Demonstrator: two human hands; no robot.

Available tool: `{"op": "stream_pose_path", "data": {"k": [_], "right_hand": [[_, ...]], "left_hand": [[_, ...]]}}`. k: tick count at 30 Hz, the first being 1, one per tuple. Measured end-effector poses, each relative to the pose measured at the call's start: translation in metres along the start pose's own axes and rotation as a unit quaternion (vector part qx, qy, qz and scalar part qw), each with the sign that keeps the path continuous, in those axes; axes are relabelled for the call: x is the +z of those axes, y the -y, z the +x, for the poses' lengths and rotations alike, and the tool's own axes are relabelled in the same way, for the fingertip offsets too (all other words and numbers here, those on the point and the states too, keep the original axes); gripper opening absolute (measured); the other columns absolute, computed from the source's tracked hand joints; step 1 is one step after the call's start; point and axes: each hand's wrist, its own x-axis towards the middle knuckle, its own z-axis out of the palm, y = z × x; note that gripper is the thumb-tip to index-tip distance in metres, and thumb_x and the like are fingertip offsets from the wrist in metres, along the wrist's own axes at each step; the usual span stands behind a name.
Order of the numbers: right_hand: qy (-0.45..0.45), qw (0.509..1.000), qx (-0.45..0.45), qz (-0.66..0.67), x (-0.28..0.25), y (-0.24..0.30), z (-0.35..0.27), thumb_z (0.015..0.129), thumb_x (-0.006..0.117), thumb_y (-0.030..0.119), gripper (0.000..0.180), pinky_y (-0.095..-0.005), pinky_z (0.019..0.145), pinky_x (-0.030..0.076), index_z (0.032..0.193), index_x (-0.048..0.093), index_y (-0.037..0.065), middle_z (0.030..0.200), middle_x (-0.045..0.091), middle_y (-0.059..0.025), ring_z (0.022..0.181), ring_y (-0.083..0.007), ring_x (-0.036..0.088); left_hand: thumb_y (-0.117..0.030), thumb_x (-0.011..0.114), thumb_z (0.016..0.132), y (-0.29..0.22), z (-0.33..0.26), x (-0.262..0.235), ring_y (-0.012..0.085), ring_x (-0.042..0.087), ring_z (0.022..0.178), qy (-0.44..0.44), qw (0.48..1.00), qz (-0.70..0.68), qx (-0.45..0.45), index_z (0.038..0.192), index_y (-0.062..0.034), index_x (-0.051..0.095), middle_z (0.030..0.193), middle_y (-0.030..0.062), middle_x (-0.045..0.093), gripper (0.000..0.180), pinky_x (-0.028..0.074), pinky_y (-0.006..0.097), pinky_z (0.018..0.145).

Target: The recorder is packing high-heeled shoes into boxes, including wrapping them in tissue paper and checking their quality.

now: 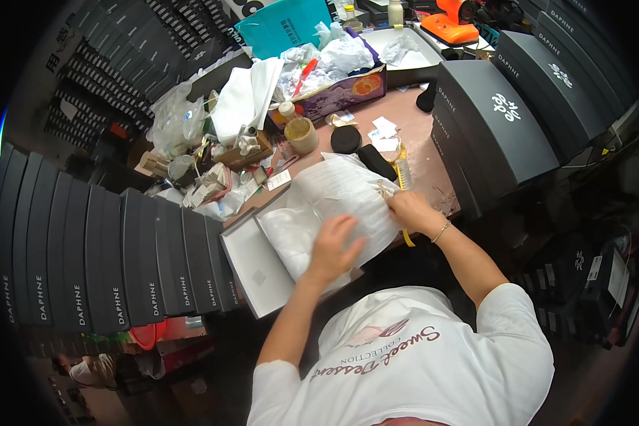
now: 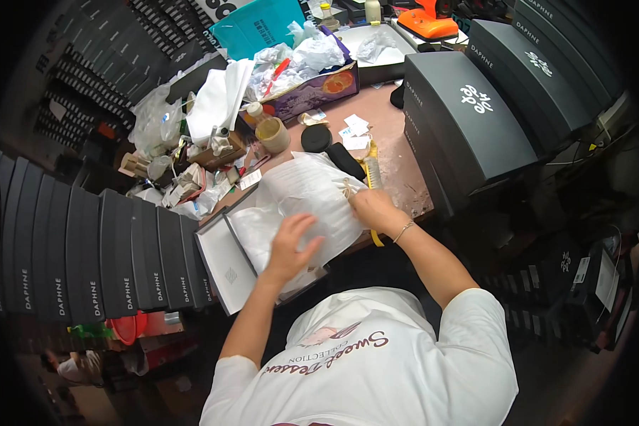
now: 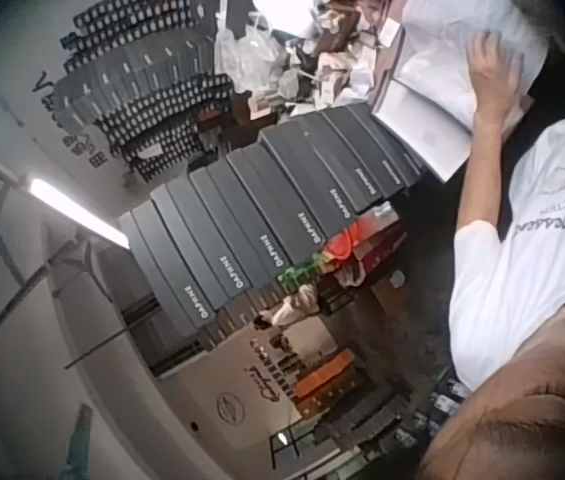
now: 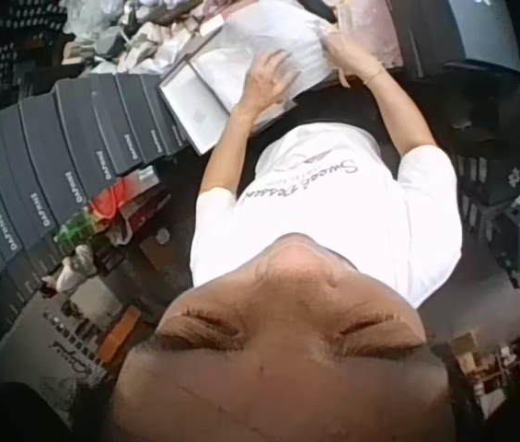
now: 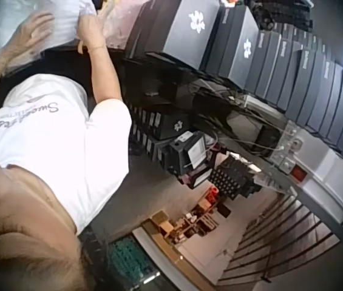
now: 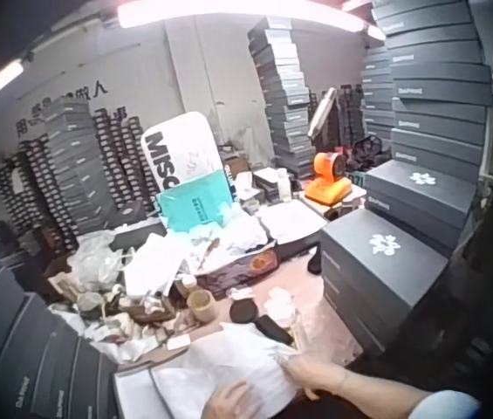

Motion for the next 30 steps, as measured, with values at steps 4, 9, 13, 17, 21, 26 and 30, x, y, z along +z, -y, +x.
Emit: {"op": "stream_pose_path", "data": {"k": [4,9,13,17,21,26,30], "right_hand": [[0.010,0.998,0.054,0.039,0.014,0.014,0.003,0.077,0.066,0.034,0.037,-0.0459,0.069,0.051,0.065,0.062,0.000,0.073,0.064,-0.0226,0.072,-0.0399,0.063],[-0.055,0.989,0.123,0.055,0.020,0.016,0.004,0.070,0.077,0.033,0.066,-0.0451,0.074,0.051,0.118,0.045,-0.001,0.093,0.063,-0.0215,0.086,-0.0387,0.063],[-0.200,0.960,0.030,0.192,0.051,0.007,0.026,0.069,0.077,0.024,0.057,-0.0437,0.078,0.049,0.116,0.052,0.004,0.091,0.061,-0.0194,0.088,-0.0389,0.061],[-0.160,0.943,0.073,0.281,0.040,0.004,0.033,0.075,0.069,0.016,0.028,-0.0361,0.076,0.050,0.096,0.065,-0.002,0.091,0.066,-0.0171,0.085,-0.0329,0.064],[-0.183,0.880,0.073,0.432,-0.017,0.004,0.020,0.083,0.061,0.009,0.023,-0.0292,0.073,0.048,0.102,0.063,-0.003,0.087,0.067,-0.0112,0.081,-0.0168,0.062],[-0.099,0.848,-0.018,0.521,-0.110,0.034,-0.020,0.090,0.053,0.004,0.021,-0.0230,0.077,0.044,0.106,0.060,-0.006,0.096,0.064,-0.0040,0.088,-0.0093,0.056],[-0.042,0.803,-0.011,0.594,-0.080,0.047,-0.035,0.090,0.053,0.004,0.023,-0.0229,0.080,0.044,0.109,0.059,-0.008,0.099,0.063,-0.0047,0.091,-0.0102,0.056]], "left_hand": [[-0.027,0.073,0.074,-0.018,0.024,0.027,0.0310,0.052,0.112,0.066,0.974,0.215,0.005,0.128,-0.0056,0.046,0.117,0.0157,0.056,0.064,0.032,0.053,0.100],[-0.039,0.065,0.080,0.031,-0.005,0.027,0.0335,0.046,0.120,0.210,0.942,0.244,-0.090,0.113,-0.0036,0.061,0.104,0.0156,0.062,0.049,0.020,0.059,0.105],[-0.055,0.051,0.085,0.024,0.003,0.039,0.0341,0.048,0.120,0.313,0.890,0.319,-0.090,0.104,-0.0027,0.069,0.108,0.0156,0.064,0.058,0.006,0.063,0.107],[-0.059,0.045,0.087,0.015,0.010,0.035,0.0350,0.050,0.117,0.368,0.876,0.293,-0.106,0.094,-0.0026,0.072,0.098,0.0168,0.067,0.063,0.000,0.062,0.108],[-0.061,0.044,0.087,0.020,0.012,0.031,0.0369,0.053,0.113,0.326,0.910,0.234,-0.102,0.099,0.0015,0.069,0.099,0.0189,0.066,0.068,0.001,0.059,0.110],[-0.053,0.046,0.091,0.039,0.018,0.030,0.0255,0.048,0.122,-0.214,0.756,-0.553,-0.275,0.130,0.0021,0.045,0.127,0.0120,0.055,0.067,0.021,0.041,0.112],[-0.036,0.049,0.095,0.024,0.028,0.001,0.0184,0.052,0.114,-0.102,0.670,-0.674,-0.294,0.128,-0.0006,0.047,0.123,0.0081,0.056,0.049,0.040,0.034,0.097]]}}
